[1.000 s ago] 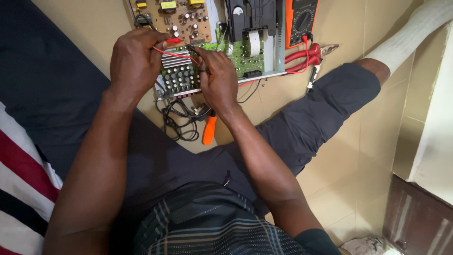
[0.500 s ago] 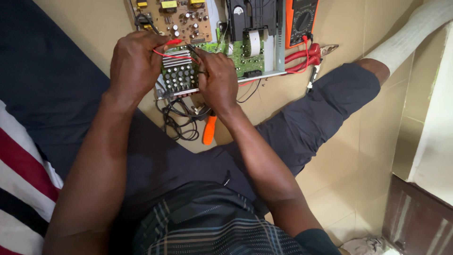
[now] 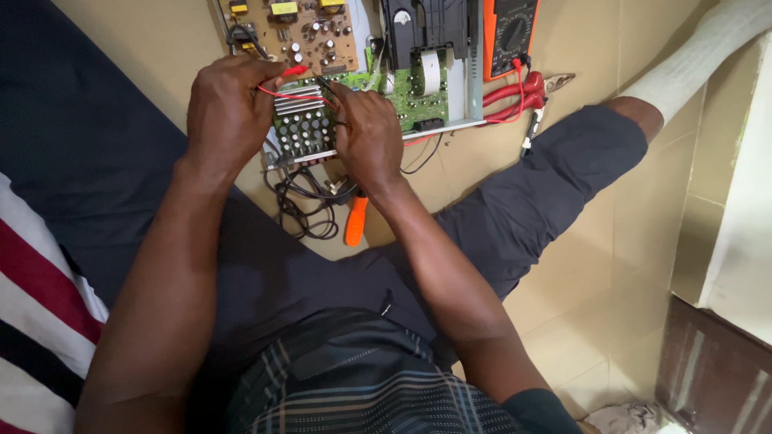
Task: The person sits on the floor with an opened DVD player between their legs and uses multimeter test probes to test points on its power and main circuit boards, repositioning the probes on different components and adjusting the board while troubleshooting.
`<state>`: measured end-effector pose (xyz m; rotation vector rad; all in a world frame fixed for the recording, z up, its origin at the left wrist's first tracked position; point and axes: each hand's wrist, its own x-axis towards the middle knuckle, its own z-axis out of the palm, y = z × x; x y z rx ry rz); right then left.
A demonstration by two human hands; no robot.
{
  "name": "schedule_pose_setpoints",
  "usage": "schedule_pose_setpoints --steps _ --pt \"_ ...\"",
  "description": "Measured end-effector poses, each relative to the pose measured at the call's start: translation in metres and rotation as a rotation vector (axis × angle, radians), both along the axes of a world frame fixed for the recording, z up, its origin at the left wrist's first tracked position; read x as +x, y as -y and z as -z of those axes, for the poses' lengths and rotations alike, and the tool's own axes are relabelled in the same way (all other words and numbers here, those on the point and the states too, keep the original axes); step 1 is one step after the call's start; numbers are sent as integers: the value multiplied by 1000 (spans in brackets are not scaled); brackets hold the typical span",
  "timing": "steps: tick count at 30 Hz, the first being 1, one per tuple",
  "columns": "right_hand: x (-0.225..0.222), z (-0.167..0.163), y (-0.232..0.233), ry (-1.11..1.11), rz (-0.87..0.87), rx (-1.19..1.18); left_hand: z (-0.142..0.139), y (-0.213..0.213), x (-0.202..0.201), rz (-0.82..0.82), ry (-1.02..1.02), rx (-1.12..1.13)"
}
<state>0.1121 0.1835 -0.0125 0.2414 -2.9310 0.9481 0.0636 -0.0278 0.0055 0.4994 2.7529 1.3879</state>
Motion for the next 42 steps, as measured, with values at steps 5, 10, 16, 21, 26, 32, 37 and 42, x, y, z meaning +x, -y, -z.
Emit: schedule_pose_setpoints --steps 5,10,16,21,26,32,37,42 --pt "1 1 -1 -18 -12 18 0 0 0 11 25 -30" --pt "0 1 -4 -7 -8 35 -4 0 0 36 -17 -53" --pt "1 1 -4 27 3 23 -4 -1 -1 38 -32 -50" --pt "2 6 -4 -4 -1 34 -4 0 0 49 -16 -75" --pt "3 6 -4 -5 12 32 -2 -1 0 47 9 -82" --pt "2 0 -3 13 20 17 -1 0 -2 53 5 -93" --pt "1 1 -4 -7 12 30 -2 -4 -3 36 53 -91" --pt "-1 2 -6 -8 10 22 -4 -4 -5 41 23 -102"
